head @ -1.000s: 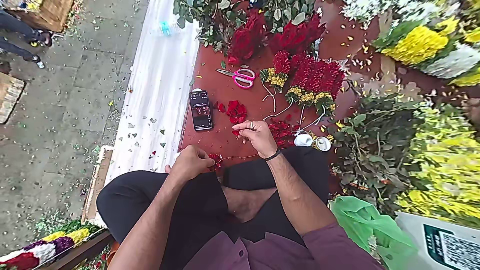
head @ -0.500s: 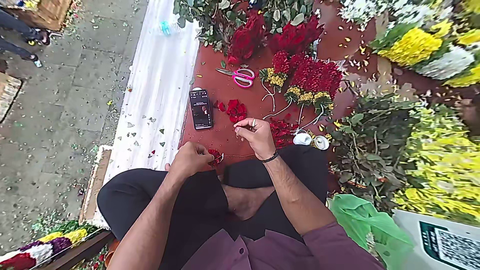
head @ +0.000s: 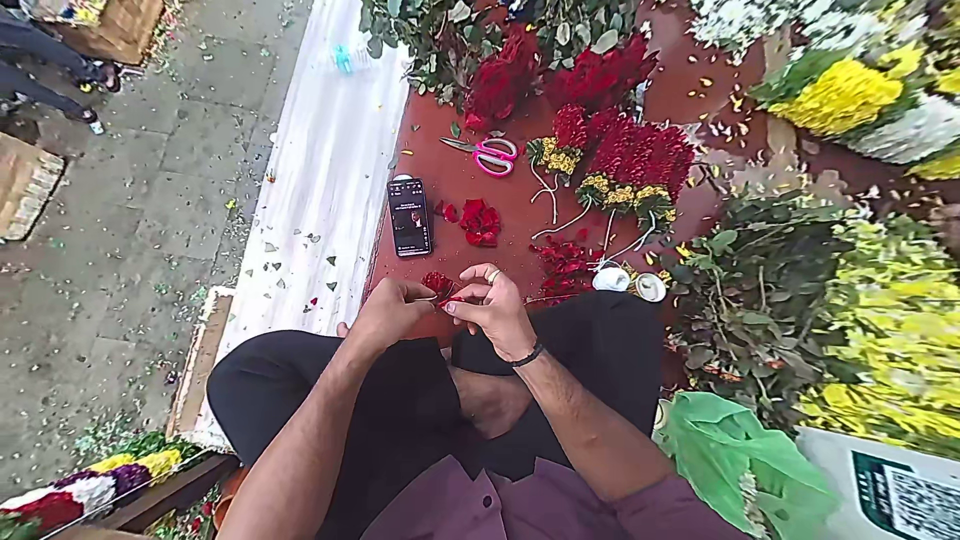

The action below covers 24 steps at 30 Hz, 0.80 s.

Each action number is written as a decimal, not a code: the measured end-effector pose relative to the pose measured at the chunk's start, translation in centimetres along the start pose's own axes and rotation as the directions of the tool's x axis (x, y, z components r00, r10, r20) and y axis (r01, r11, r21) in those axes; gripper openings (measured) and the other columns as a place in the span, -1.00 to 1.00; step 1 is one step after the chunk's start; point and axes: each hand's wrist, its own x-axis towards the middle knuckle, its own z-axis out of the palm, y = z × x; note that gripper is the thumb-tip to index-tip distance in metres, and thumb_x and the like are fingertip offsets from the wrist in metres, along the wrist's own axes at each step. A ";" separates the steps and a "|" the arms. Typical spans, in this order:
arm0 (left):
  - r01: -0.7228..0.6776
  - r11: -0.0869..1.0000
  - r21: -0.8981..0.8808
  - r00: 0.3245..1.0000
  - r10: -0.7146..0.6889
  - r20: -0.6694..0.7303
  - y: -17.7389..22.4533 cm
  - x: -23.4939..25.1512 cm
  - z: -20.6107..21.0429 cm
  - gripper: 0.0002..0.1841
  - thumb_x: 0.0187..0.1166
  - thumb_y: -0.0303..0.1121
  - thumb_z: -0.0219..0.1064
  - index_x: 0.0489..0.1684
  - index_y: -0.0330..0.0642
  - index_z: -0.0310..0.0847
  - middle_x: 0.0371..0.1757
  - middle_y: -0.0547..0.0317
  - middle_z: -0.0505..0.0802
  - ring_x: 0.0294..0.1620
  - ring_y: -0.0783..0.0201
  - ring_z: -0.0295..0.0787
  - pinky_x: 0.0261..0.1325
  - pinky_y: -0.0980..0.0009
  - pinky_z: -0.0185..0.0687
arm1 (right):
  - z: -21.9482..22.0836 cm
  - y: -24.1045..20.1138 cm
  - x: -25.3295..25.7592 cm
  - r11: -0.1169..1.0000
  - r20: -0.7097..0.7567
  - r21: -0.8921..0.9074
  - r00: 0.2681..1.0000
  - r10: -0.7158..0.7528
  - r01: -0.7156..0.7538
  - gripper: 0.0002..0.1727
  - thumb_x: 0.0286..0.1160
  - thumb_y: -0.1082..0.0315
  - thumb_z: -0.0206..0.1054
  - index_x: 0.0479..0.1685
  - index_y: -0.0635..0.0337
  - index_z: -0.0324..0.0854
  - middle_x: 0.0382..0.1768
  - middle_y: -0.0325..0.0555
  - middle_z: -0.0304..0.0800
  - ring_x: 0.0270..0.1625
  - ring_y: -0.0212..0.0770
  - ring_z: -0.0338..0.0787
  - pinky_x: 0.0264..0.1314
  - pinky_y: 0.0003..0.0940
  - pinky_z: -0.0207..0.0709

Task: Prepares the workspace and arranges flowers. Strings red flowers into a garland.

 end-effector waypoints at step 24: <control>0.119 0.993 -0.021 0.992 -0.118 0.052 0.1 -0.1 -1.5 -0.81 0.27 -0.35 0.66 -0.63 -0.14 0.78 -0.61 0.27 0.76 -0.55 0.43 0.57 -0.36 0.34 0.51 | -5.5 0.7 3.2 0.861 0.442 -0.468 0.896 0.033 0.199 -0.72 0.33 0.24 0.62 -0.02 0.11 0.85 -0.28 -0.21 0.89 -0.31 -0.33 0.81 -0.16 -0.29 0.74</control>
